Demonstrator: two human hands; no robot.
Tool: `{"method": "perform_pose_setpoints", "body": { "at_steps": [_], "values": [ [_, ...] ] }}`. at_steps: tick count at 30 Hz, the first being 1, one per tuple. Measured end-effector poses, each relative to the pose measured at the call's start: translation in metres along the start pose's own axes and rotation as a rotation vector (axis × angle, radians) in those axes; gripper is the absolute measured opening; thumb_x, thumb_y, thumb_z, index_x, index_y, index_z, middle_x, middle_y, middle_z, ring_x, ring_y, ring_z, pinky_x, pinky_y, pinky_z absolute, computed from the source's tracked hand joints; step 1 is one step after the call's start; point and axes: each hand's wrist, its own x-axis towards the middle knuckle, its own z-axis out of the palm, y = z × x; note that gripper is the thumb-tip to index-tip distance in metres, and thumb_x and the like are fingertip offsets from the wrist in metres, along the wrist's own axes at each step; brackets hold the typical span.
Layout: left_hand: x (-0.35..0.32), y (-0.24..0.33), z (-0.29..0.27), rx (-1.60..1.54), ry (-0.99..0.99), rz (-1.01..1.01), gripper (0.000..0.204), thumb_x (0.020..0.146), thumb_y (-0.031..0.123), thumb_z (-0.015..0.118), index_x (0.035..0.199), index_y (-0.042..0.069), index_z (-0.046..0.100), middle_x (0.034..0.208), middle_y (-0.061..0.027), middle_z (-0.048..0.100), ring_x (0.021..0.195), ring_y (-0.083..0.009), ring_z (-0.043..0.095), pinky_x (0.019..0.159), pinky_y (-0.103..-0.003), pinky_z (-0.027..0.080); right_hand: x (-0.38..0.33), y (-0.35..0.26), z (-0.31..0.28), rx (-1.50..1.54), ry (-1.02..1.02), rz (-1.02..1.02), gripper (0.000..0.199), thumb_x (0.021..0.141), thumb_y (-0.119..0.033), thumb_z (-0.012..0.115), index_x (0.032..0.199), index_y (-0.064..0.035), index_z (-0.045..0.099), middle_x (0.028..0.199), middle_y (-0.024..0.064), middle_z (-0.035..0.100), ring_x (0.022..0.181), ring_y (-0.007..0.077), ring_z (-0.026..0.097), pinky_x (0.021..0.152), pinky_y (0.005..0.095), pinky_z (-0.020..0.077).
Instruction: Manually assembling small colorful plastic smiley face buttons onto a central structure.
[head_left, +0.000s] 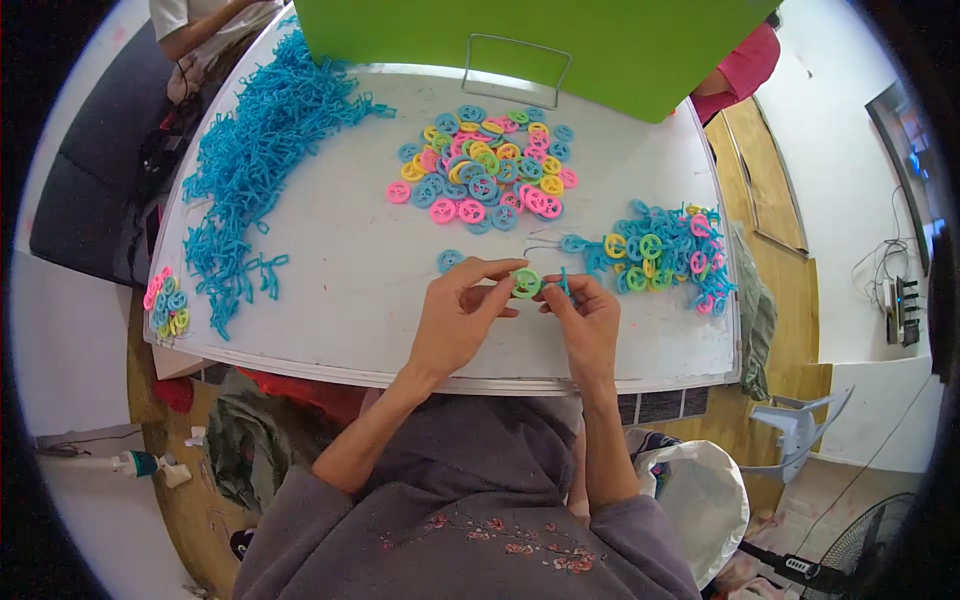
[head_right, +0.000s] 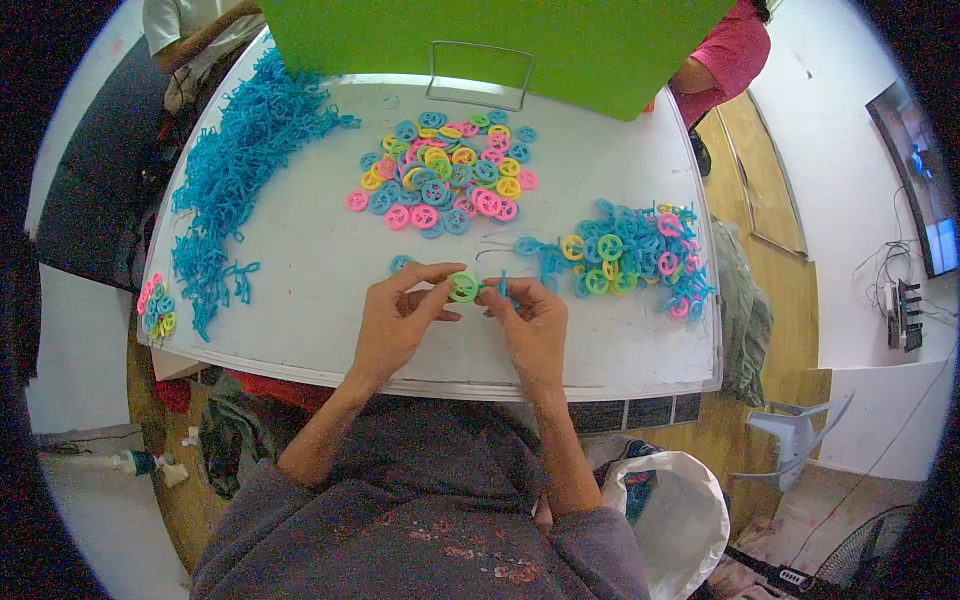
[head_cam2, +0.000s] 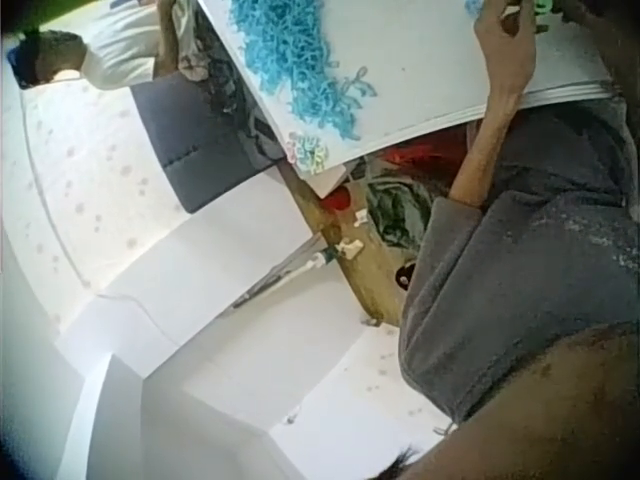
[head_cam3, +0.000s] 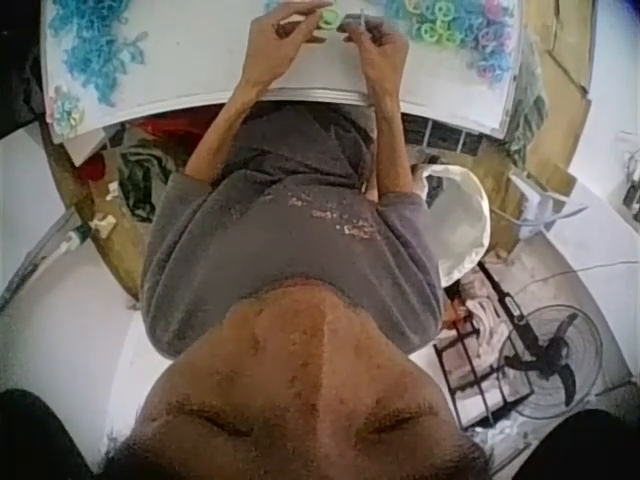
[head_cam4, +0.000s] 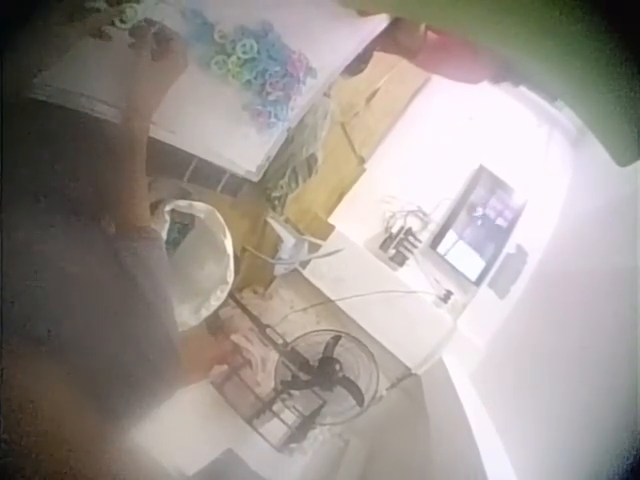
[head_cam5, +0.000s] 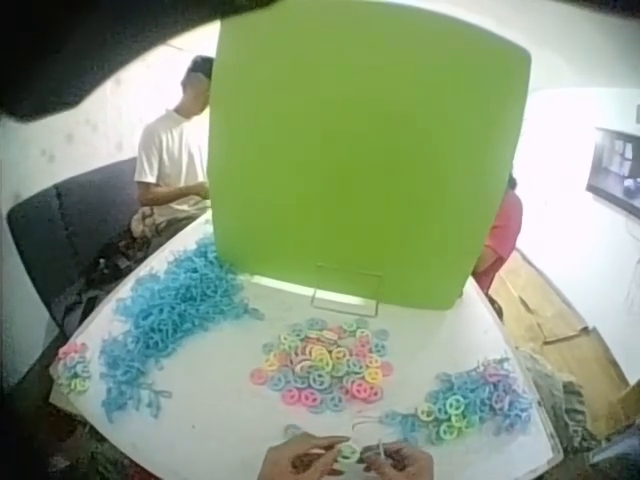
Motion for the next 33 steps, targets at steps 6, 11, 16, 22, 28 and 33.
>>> {"method": "perform_pose_setpoints", "body": {
  "at_steps": [6, 11, 16, 22, 28, 33],
  "values": [
    [0.001, -0.004, -0.001, -0.056, 0.035, -0.054, 0.022, 0.095, 0.005, 0.053, 0.113, -0.001, 0.063, 0.102, -0.0063, 0.057, 0.090, -0.0164, 0.064, 0.074, -0.029, 0.060, 0.002, 0.005, -0.002, -0.001, -0.065, -0.016, 0.013, 0.087, -0.006, 0.066, 0.098, 0.0009, 0.064, 0.088, 0.0056, 0.067, 0.079, 0.0102, 0.062, 0.072, 0.0229, 0.0488],
    [-0.002, -0.012, 0.001, 0.035, 0.054, 0.082, 0.022, 0.091, -0.002, 0.055, 0.112, -0.003, 0.062, 0.098, -0.0048, 0.054, 0.089, -0.0160, 0.064, 0.079, -0.028, 0.058, 0.001, 0.002, -0.001, 0.027, -0.095, -0.003, 0.013, 0.089, -0.009, 0.064, 0.098, 0.0009, 0.063, 0.086, 0.0051, 0.066, 0.078, 0.0104, 0.061, 0.073, 0.0229, 0.0489],
    [-0.004, -0.013, 0.001, 0.134, 0.062, 0.154, 0.024, 0.088, -0.005, 0.057, 0.110, -0.003, 0.063, 0.095, -0.0052, 0.054, 0.088, -0.0153, 0.064, 0.080, -0.026, 0.056, 0.001, 0.004, -0.003, 0.086, -0.083, 0.150, 0.016, 0.090, -0.012, 0.065, 0.100, -0.0008, 0.062, 0.084, 0.0046, 0.066, 0.077, 0.0113, 0.062, 0.073, 0.0245, 0.0499],
    [-0.004, -0.003, 0.003, 0.315, 0.065, 0.227, 0.026, 0.085, -0.006, 0.059, 0.109, 0.001, 0.067, 0.092, -0.0063, 0.055, 0.083, -0.0129, 0.061, 0.076, -0.025, 0.055, 0.002, 0.003, 0.004, 0.158, -0.017, 0.182, 0.019, 0.089, -0.010, 0.064, 0.105, 0.0008, 0.062, 0.087, 0.0049, 0.066, 0.076, 0.0107, 0.062, 0.072, 0.0252, 0.0537],
    [-0.001, -0.006, -0.006, 0.251, 0.035, 0.155, 0.026, 0.090, -0.002, 0.056, 0.113, 0.002, 0.066, 0.095, -0.0071, 0.056, 0.083, -0.0130, 0.060, 0.076, -0.024, 0.054, -0.002, -0.008, 0.016, -0.075, 0.078, -0.043, 0.023, 0.085, -0.001, 0.065, 0.108, 0.0023, 0.063, 0.087, 0.0065, 0.067, 0.078, 0.0103, 0.064, 0.071, 0.0248, 0.0536],
    [0.000, -0.006, -0.007, 0.231, 0.033, 0.149, 0.025, 0.092, 0.000, 0.053, 0.114, 0.002, 0.065, 0.097, -0.0084, 0.056, 0.083, -0.0135, 0.060, 0.076, -0.025, 0.055, -0.001, -0.001, 0.011, -0.370, 0.011, -0.277, 0.019, 0.083, -0.003, 0.069, 0.101, 0.0007, 0.066, 0.083, 0.0055, 0.069, 0.075, 0.0100, 0.064, 0.069, 0.0241, 0.0505]
  ]
}}
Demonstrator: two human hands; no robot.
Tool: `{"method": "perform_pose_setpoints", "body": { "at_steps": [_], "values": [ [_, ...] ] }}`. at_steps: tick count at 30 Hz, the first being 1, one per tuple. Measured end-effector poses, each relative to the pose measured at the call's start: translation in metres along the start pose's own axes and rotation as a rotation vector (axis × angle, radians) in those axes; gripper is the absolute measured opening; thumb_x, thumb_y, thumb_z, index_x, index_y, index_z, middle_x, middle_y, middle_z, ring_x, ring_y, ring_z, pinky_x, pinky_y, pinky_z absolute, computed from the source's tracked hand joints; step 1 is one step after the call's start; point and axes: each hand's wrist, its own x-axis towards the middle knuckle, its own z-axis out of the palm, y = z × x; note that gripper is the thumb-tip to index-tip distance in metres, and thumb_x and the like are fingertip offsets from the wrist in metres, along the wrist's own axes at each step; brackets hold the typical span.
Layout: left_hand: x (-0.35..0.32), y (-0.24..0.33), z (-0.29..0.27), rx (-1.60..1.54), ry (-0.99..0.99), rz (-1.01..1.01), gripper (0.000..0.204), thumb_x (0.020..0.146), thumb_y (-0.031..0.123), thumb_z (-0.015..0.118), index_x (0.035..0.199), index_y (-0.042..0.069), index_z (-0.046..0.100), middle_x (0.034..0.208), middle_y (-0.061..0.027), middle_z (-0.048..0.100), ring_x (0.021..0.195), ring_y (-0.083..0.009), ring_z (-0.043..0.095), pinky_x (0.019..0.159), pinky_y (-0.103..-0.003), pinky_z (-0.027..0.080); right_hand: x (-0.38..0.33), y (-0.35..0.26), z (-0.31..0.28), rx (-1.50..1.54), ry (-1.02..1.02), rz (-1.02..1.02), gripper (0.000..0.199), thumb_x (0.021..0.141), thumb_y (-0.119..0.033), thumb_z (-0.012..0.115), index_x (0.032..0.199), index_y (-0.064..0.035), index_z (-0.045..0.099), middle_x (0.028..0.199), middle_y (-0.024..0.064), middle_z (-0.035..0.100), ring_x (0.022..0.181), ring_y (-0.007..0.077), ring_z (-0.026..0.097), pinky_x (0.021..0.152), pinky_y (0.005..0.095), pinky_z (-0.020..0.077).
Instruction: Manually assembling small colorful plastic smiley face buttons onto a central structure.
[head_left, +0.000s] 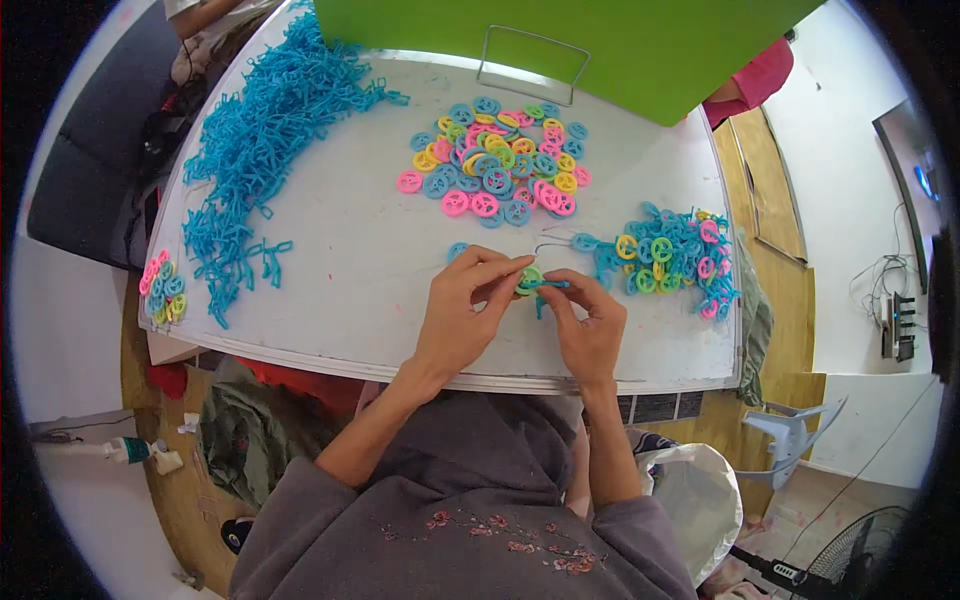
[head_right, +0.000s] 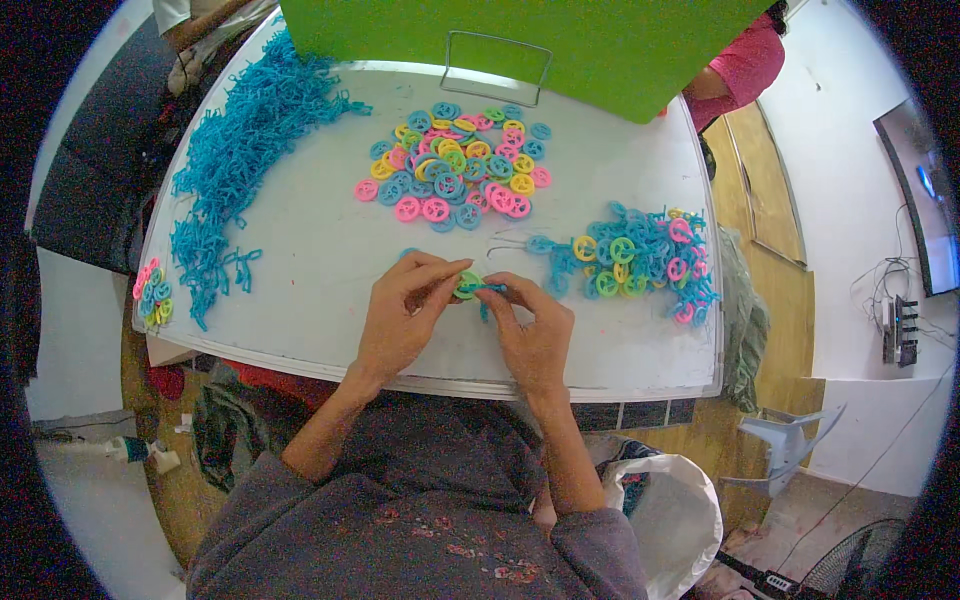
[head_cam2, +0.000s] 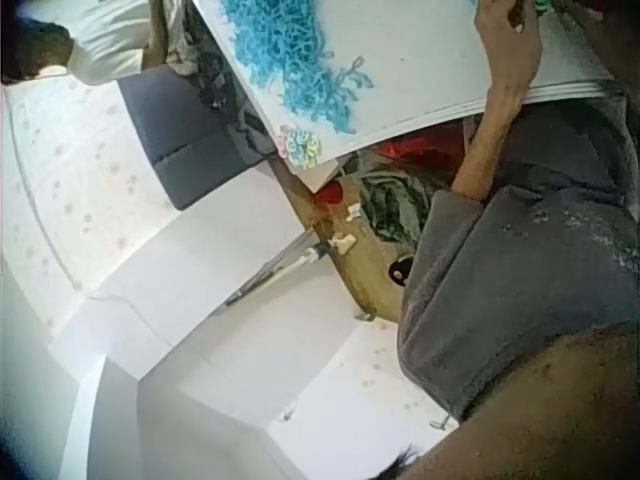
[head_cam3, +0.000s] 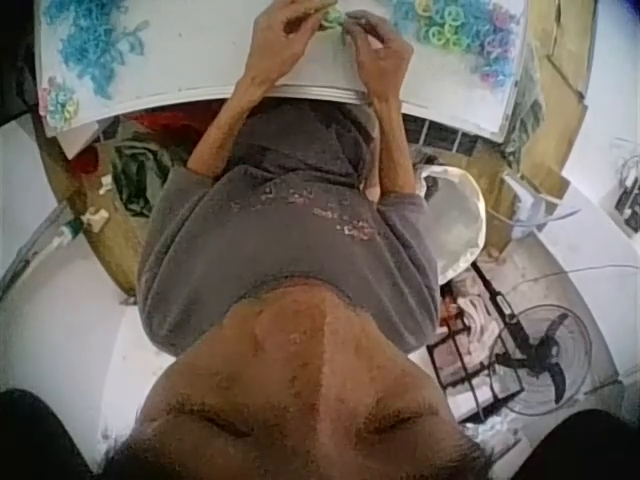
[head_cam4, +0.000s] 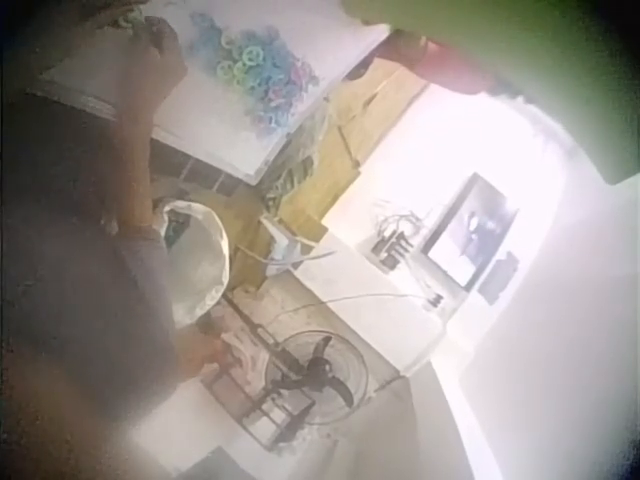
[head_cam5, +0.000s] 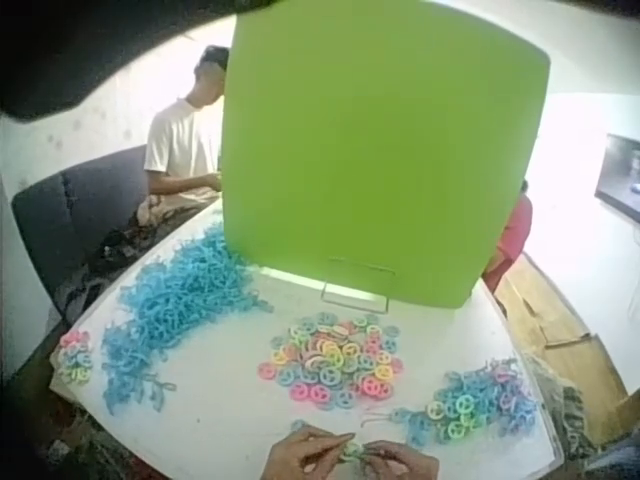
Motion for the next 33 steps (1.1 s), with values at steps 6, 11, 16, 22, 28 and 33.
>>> {"method": "perform_pose_setpoints", "body": {
  "at_steps": [6, 11, 16, 22, 28, 33],
  "values": [
    [-0.001, -0.004, 0.006, -0.283, 0.047, -0.109, 0.023, 0.093, 0.002, 0.054, 0.113, -0.001, 0.064, 0.098, -0.0071, 0.056, 0.088, -0.0152, 0.063, 0.081, -0.027, 0.056, -0.002, -0.006, 0.009, 0.075, 0.063, 0.125, 0.012, 0.085, -0.008, 0.068, 0.092, 0.0017, 0.066, 0.075, 0.0019, 0.067, 0.070, 0.0054, 0.059, 0.063, 0.0212, 0.0460],
    [-0.004, -0.005, 0.011, -0.219, 0.132, -0.110, 0.021, 0.093, 0.003, 0.056, 0.111, -0.003, 0.064, 0.093, -0.0057, 0.056, 0.087, -0.0149, 0.064, 0.081, -0.027, 0.056, -0.002, -0.005, 0.010, 0.119, 0.029, 0.185, 0.008, 0.088, -0.005, 0.064, 0.092, 0.0012, 0.067, 0.077, -0.0018, 0.065, 0.070, 0.0016, 0.054, 0.060, 0.0177, 0.0423],
    [-0.007, -0.008, 0.013, -0.096, 0.163, -0.097, 0.021, 0.093, 0.002, 0.056, 0.111, -0.002, 0.064, 0.093, -0.0056, 0.055, 0.086, -0.0144, 0.064, 0.079, -0.026, 0.056, -0.004, -0.008, 0.013, 0.055, 0.056, 0.237, 0.009, 0.087, -0.004, 0.065, 0.093, 0.0027, 0.067, 0.078, -0.0008, 0.066, 0.070, 0.0036, 0.057, 0.063, 0.0185, 0.0448],
    [-0.003, -0.008, 0.006, -0.133, 0.080, -0.079, 0.019, 0.093, 0.002, 0.054, 0.111, -0.003, 0.060, 0.101, -0.0070, 0.058, 0.089, -0.0151, 0.064, 0.081, -0.028, 0.054, -0.003, 0.010, 0.010, 0.056, 0.053, -0.040, 0.014, 0.084, 0.003, 0.066, 0.097, 0.0026, 0.067, 0.089, 0.0052, 0.067, 0.082, 0.0097, 0.062, 0.078, 0.0237, 0.0496],
    [-0.002, -0.007, -0.010, -0.336, -0.042, -0.259, 0.022, 0.095, 0.011, 0.055, 0.112, -0.002, 0.057, 0.103, -0.0070, 0.062, 0.094, -0.0152, 0.062, 0.084, -0.031, 0.053, 0.000, -0.015, -0.012, 0.361, -0.219, 0.268, 0.024, 0.081, 0.009, 0.063, 0.104, 0.0026, 0.065, 0.100, 0.0081, 0.062, 0.087, 0.0151, 0.062, 0.079, 0.0265, 0.0498],
    [0.000, -0.001, -0.009, -0.424, -0.148, -0.465, 0.026, 0.096, 0.019, 0.056, 0.109, -0.003, 0.060, 0.099, -0.0049, 0.064, 0.093, -0.0140, 0.062, 0.080, -0.030, 0.052, 0.002, 0.009, -0.022, 0.267, -0.424, -0.006, 0.033, 0.080, 0.005, 0.064, 0.112, -0.0035, 0.063, 0.109, 0.0090, 0.060, 0.088, 0.0176, 0.062, 0.077, 0.0278, 0.0484]
  ]
}}
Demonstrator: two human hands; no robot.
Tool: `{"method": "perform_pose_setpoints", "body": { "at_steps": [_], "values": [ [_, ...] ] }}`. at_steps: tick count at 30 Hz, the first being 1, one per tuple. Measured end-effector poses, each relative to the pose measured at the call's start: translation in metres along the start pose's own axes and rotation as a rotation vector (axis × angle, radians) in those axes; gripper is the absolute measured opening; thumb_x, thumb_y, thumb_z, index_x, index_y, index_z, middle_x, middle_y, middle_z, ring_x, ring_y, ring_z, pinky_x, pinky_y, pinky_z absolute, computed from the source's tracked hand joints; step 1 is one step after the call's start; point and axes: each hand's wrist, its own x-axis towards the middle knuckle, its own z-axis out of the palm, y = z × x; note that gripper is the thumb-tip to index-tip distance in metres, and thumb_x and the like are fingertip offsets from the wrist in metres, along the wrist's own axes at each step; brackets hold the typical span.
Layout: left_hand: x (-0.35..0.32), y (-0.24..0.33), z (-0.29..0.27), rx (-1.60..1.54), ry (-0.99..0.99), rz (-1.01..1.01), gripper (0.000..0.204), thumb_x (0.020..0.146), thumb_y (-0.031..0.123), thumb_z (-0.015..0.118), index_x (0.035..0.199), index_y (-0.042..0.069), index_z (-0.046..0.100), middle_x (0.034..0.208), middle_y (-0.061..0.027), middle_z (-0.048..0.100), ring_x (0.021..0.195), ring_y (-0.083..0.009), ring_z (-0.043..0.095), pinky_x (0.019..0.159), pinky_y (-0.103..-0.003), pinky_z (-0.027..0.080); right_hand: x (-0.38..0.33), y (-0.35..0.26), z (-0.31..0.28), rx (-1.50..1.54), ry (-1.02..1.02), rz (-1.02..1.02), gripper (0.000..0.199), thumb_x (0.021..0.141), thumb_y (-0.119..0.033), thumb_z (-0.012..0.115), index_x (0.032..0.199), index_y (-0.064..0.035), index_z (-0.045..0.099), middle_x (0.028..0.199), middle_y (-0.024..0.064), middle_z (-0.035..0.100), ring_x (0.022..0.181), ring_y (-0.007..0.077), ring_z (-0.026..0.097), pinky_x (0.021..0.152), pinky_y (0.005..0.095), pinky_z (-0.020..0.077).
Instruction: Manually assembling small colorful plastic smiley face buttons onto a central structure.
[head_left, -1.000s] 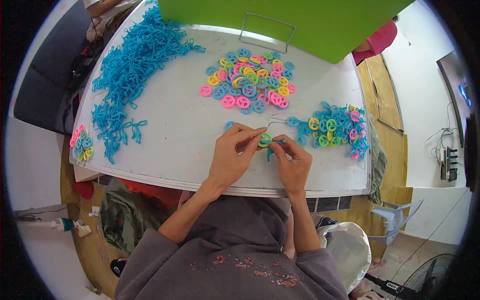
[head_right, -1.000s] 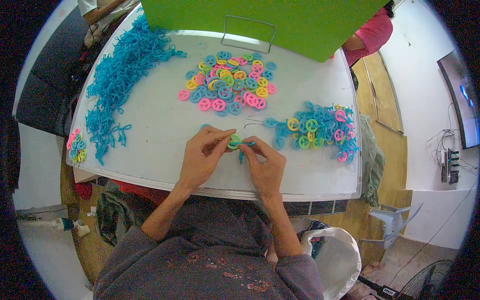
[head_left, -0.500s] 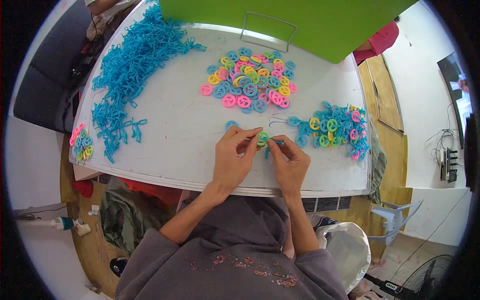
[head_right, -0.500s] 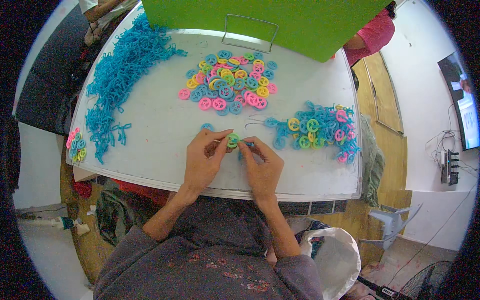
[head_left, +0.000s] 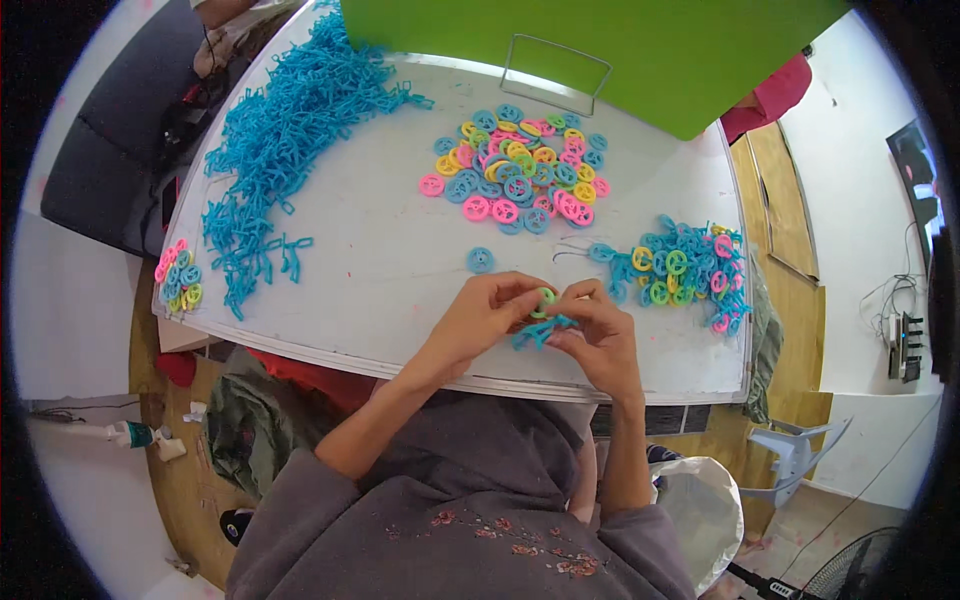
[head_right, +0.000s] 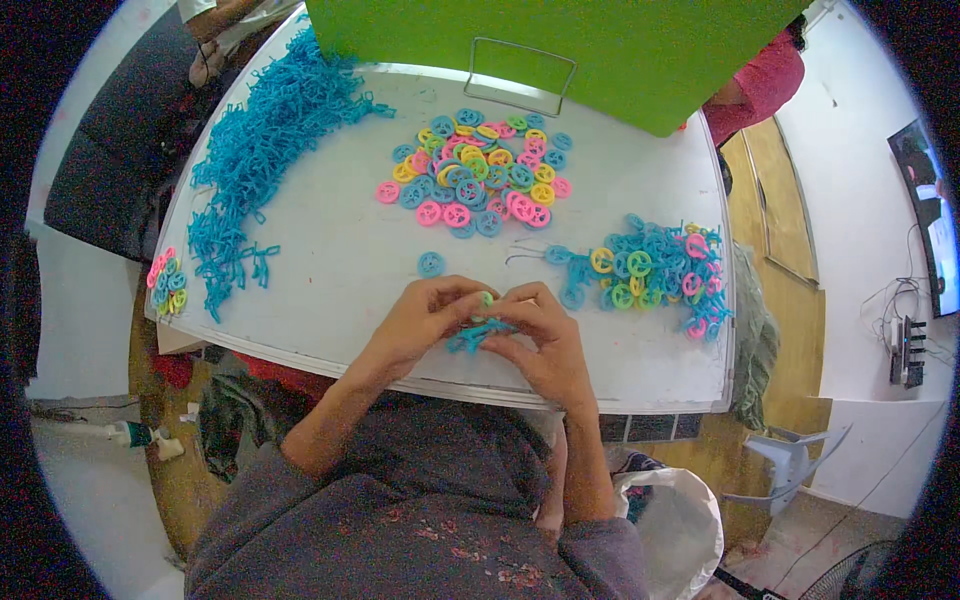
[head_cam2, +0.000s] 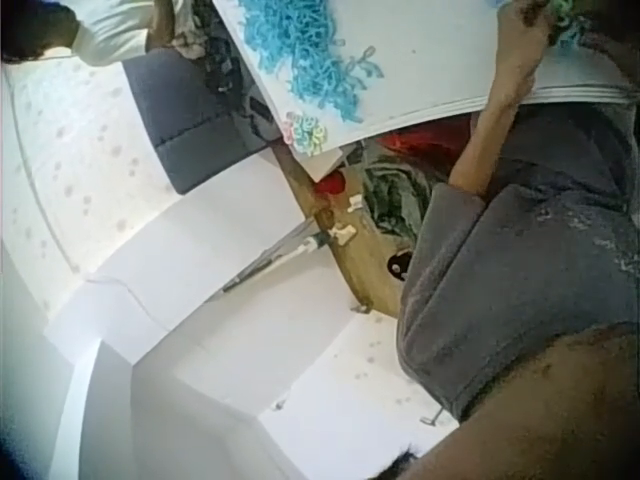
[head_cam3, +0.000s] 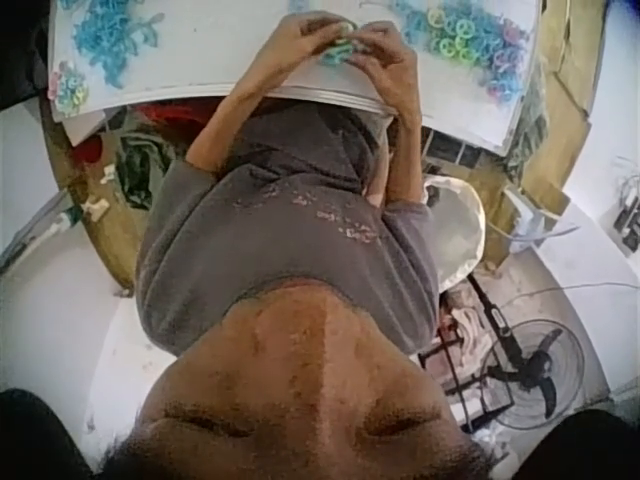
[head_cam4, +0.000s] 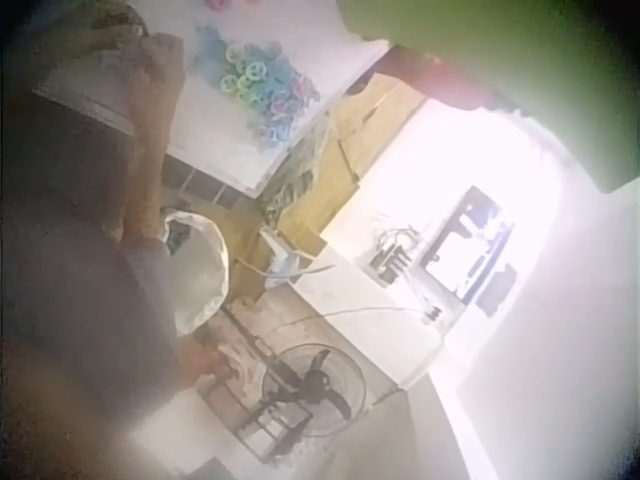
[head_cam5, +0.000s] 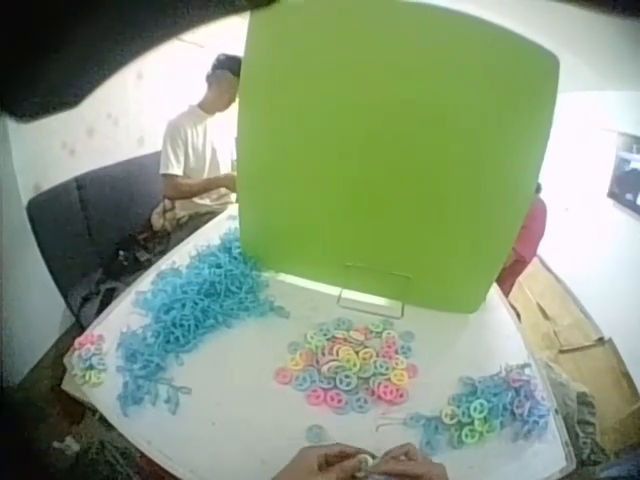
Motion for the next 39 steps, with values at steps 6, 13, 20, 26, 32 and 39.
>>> {"method": "perform_pose_setpoints", "body": {
  "at_steps": [6, 13, 20, 26, 32, 39],
  "values": [
    [0.044, 0.027, -0.020, 0.865, 0.361, 0.495, 0.020, 0.088, 0.014, 0.061, 0.106, 0.005, 0.065, 0.087, -0.0112, 0.064, 0.077, -0.0185, 0.062, 0.068, -0.031, 0.050, 0.002, 0.004, 0.004, -0.018, 0.292, -0.157, 0.021, 0.084, 0.000, 0.066, 0.105, 0.0016, 0.061, 0.101, 0.0066, 0.061, 0.091, 0.0157, 0.061, 0.080, 0.0274, 0.0481],
    [0.130, 0.053, -0.034, 1.398, 0.452, 0.872, 0.019, 0.077, 0.011, 0.069, 0.096, 0.007, 0.068, 0.085, -0.0130, 0.060, 0.079, -0.0303, 0.060, 0.072, -0.041, 0.048, 0.005, 0.001, 0.014, 0.147, 0.418, 0.082, 0.019, 0.083, 0.002, 0.068, 0.101, 0.0026, 0.064, 0.094, 0.0059, 0.066, 0.081, 0.0111, 0.062, 0.073, 0.0235, 0.0495],
    [0.132, 0.054, -0.040, 1.339, 0.415, 0.705, 0.017, 0.073, 0.007, 0.070, 0.090, 0.006, 0.066, 0.091, -0.0127, 0.061, 0.091, -0.0323, 0.058, 0.077, -0.043, 0.046, 0.007, -0.004, 0.010, 0.113, 0.451, 0.072, 0.018, 0.080, 0.003, 0.070, 0.098, 0.0041, 0.067, 0.091, 0.0057, 0.067, 0.087, 0.0120, 0.061, 0.080, 0.0262, 0.0493],
    [0.134, 0.050, -0.052, 1.458, 0.355, 0.721, 0.022, 0.069, 0.003, 0.071, 0.089, 0.007, 0.062, 0.089, -0.0143, 0.061, 0.089, -0.0346, 0.057, 0.074, -0.044, 0.048, 0.010, -0.004, 0.015, 0.115, 0.444, 0.092, 0.018, 0.080, 0.002, 0.071, 0.098, 0.0036, 0.067, 0.092, 0.0059, 0.067, 0.088, 0.0115, 0.061, 0.082, 0.0263, 0.0486],
    [0.122, 0.058, -0.046, 1.412, 0.331, 0.675, 0.018, 0.072, 0.001, 0.066, 0.089, 0.004, 0.062, 0.086, -0.0140, 0.063, 0.087, -0.0349, 0.057, 0.075, -0.044, 0.046, 0.009, -0.002, 0.014, 0.116, 0.451, 0.113, 0.019, 0.081, -0.002, 0.072, 0.099, 0.0036, 0.067, 0.091, 0.0052, 0.066, 0.088, 0.0117, 0.061, 0.082, 0.0262, 0.0484],
    [0.040, 0.051, -0.024, 0.594, 0.195, 0.419, 0.010, 0.083, 0.004, 0.066, 0.091, 0.001, 0.062, 0.082, -0.0049, 0.062, 0.075, -0.0168, 0.063, 0.061, -0.031, 0.051, 0.010, 0.002, 0.009, -0.238, 0.436, -0.005, 0.015, 0.080, 0.001, 0.070, 0.094, 0.0018, 0.067, 0.090, 0.0054, 0.068, 0.085, 0.0118, 0.061, 0.077, 0.0249, 0.0484]
  ]
}}
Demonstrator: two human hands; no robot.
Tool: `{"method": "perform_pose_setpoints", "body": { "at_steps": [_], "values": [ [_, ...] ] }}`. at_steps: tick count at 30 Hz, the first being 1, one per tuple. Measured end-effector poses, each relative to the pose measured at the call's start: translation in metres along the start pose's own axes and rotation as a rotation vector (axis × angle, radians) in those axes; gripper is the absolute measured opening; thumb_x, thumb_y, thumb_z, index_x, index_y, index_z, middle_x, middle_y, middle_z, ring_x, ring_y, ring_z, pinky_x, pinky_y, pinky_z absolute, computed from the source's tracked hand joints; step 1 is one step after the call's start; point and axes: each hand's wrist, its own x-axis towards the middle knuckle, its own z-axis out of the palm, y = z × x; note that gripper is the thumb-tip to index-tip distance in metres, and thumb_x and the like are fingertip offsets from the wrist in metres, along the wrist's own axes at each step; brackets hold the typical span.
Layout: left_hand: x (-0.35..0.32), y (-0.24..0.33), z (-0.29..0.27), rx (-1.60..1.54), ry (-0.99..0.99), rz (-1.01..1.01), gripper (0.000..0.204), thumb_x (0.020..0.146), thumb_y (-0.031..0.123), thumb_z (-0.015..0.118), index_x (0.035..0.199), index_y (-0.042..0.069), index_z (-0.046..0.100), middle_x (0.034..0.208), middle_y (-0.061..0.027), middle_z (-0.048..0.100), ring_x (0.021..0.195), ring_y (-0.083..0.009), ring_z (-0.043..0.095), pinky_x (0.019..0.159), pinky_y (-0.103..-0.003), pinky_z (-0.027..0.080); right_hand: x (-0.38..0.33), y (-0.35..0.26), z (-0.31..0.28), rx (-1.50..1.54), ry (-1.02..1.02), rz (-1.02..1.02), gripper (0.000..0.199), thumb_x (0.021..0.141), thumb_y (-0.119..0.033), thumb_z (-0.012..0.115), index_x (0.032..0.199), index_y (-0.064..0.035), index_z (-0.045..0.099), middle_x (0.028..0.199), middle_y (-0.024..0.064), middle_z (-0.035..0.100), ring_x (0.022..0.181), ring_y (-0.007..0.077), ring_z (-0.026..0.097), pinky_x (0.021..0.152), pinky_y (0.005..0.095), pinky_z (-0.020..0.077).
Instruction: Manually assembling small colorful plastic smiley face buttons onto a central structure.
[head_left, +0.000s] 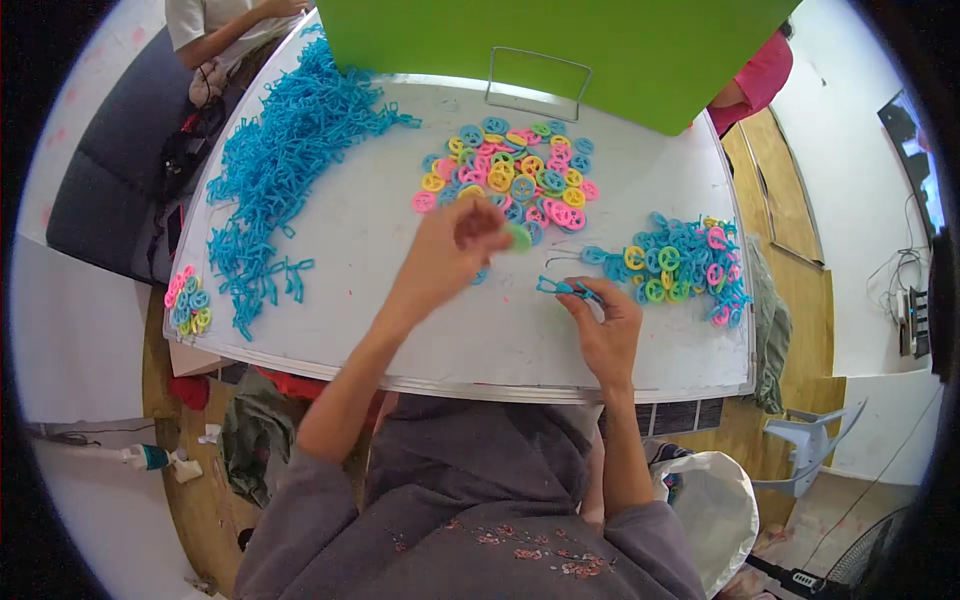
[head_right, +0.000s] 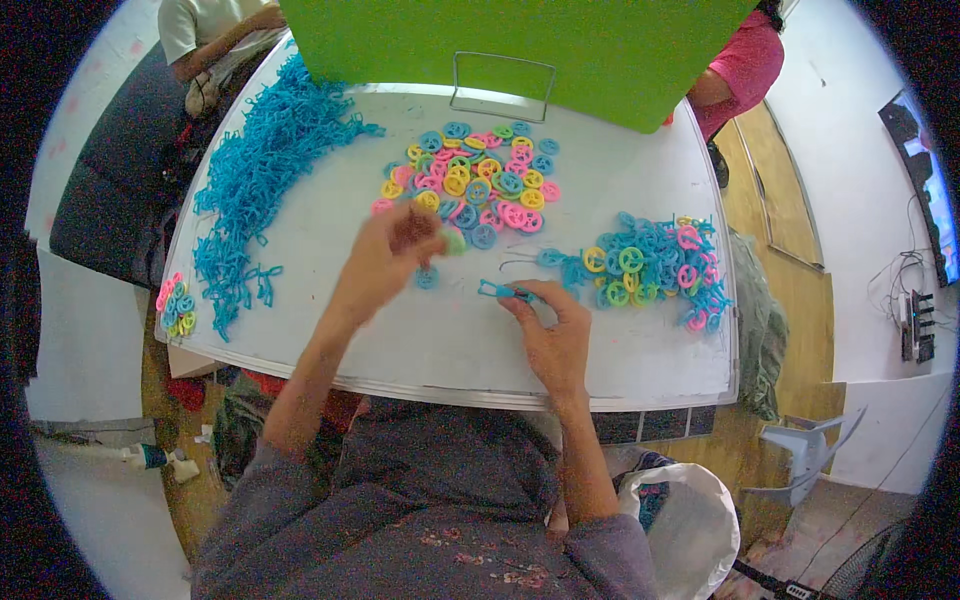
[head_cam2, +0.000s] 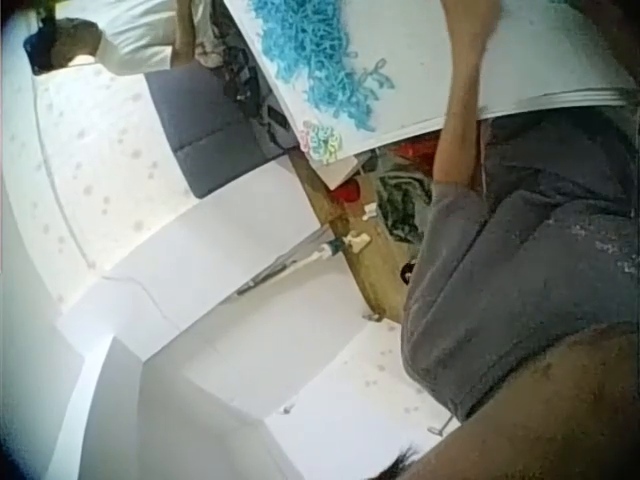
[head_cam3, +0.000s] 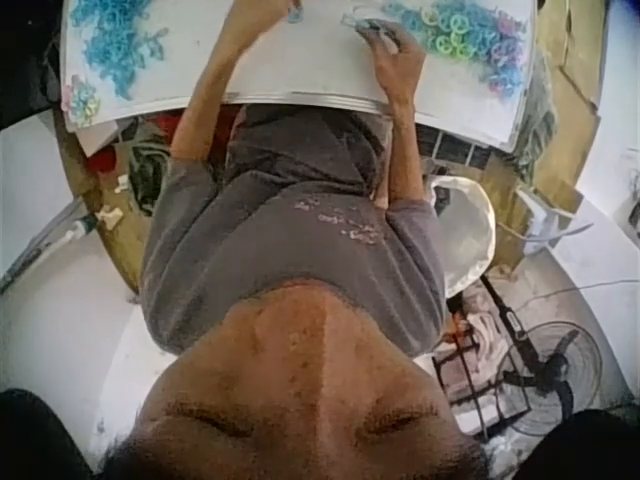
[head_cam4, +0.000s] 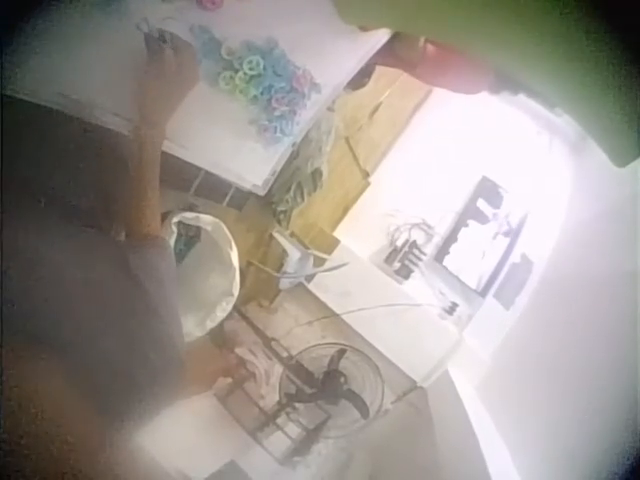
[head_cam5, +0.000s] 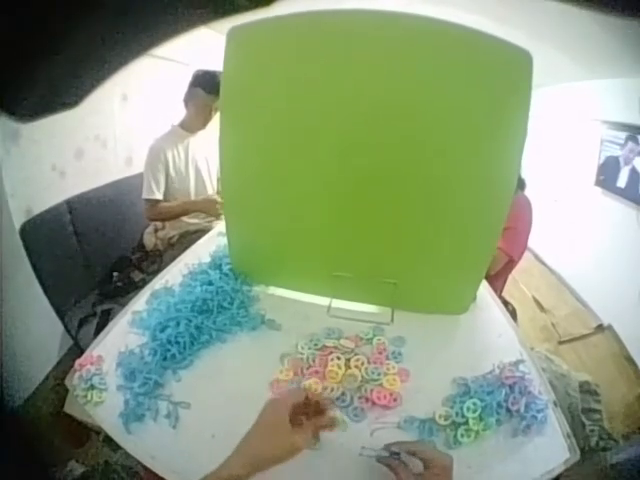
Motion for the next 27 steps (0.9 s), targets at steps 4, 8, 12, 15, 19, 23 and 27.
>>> {"method": "perform_pose_setpoints", "body": {
  "at_steps": [4, 8, 12, 15, 19, 23, 27],
  "values": [
    [-0.038, 0.007, 0.016, -0.399, -0.151, -0.219, 0.009, 0.089, -0.001, 0.058, 0.097, -0.002, 0.058, 0.094, -0.0052, 0.063, 0.085, -0.0146, 0.063, 0.076, -0.029, 0.055, -0.002, -0.012, 0.002, -0.068, -0.048, -0.082, 0.017, 0.076, 0.002, 0.071, 0.092, 0.0005, 0.067, 0.092, 0.0076, 0.069, 0.089, 0.0146, 0.062, 0.080, 0.0273, 0.0483],
    [-0.043, 0.002, 0.023, -0.352, -0.146, -0.211, 0.012, 0.088, -0.008, 0.053, 0.099, -0.005, 0.059, 0.094, -0.0083, 0.060, 0.085, -0.0163, 0.065, 0.077, -0.028, 0.057, -0.004, -0.008, 0.000, -0.095, -0.077, -0.108, 0.017, 0.075, 0.003, 0.071, 0.092, 0.0000, 0.068, 0.093, 0.0081, 0.069, 0.089, 0.0156, 0.063, 0.081, 0.0279, 0.0481],
    [-0.045, -0.005, 0.026, -0.418, -0.121, -0.236, 0.012, 0.088, -0.010, 0.051, 0.096, -0.005, 0.058, 0.093, -0.0086, 0.060, 0.084, -0.0165, 0.065, 0.076, -0.029, 0.057, -0.005, -0.009, -0.001, -0.083, -0.129, -0.066, 0.017, 0.074, 0.002, 0.071, 0.091, 0.0001, 0.068, 0.092, 0.0104, 0.069, 0.087, 0.0183, 0.064, 0.078, 0.0292, 0.0486],
    [-0.049, -0.011, 0.033, -0.357, -0.064, -0.183, 0.014, 0.086, -0.014, 0.050, 0.094, -0.005, 0.057, 0.093, -0.0092, 0.059, 0.084, -0.0168, 0.065, 0.075, -0.028, 0.056, -0.003, -0.020, -0.003, -0.072, -0.164, -0.010, 0.016, 0.074, 0.001, 0.071, 0.090, 0.0002, 0.068, 0.088, 0.0117, 0.069, 0.082, 0.0191, 0.065, 0.076, 0.0299, 0.0488],
    [-0.058, -0.020, 0.041, -0.200, 0.032, -0.033, 0.018, 0.084, -0.018, 0.046, 0.092, -0.003, 0.052, 0.098, -0.0094, 0.060, 0.091, -0.0170, 0.062, 0.081, -0.029, 0.053, -0.003, -0.019, -0.001, -0.093, -0.198, 0.058, 0.016, 0.077, -0.004, 0.071, 0.092, 0.0002, 0.070, 0.081, 0.0100, 0.070, 0.076, 0.0146, 0.063, 0.071, 0.0288, 0.0481],
    [-0.065, -0.023, 0.047, -0.185, 0.101, 0.031, 0.021, 0.084, -0.018, 0.046, 0.093, -0.004, 0.058, 0.096, -0.0076, 0.056, 0.091, -0.0167, 0.061, 0.082, -0.028, 0.053, -0.002, -0.018, 0.001, -0.056, -0.226, 0.155, 0.012, 0.079, -0.002, 0.071, 0.089, 0.0028, 0.069, 0.082, 0.0068, 0.070, 0.078, 0.0104, 0.063, 0.072, 0.0251, 0.0483],
    [-0.067, -0.016, 0.047, -0.303, 0.128, -0.031, 0.025, 0.088, -0.014, 0.047, 0.100, -0.003, 0.066, 0.095, -0.0064, 0.053, 0.090, -0.0159, 0.060, 0.082, -0.028, 0.055, -0.002, -0.019, 0.005, 0.084, -0.195, 0.313, 0.014, 0.082, -0.005, 0.071, 0.092, 0.0053, 0.068, 0.083, 0.0075, 0.070, 0.076, 0.0105, 0.063, 0.071, 0.0229, 0.0482]
  ]
}}
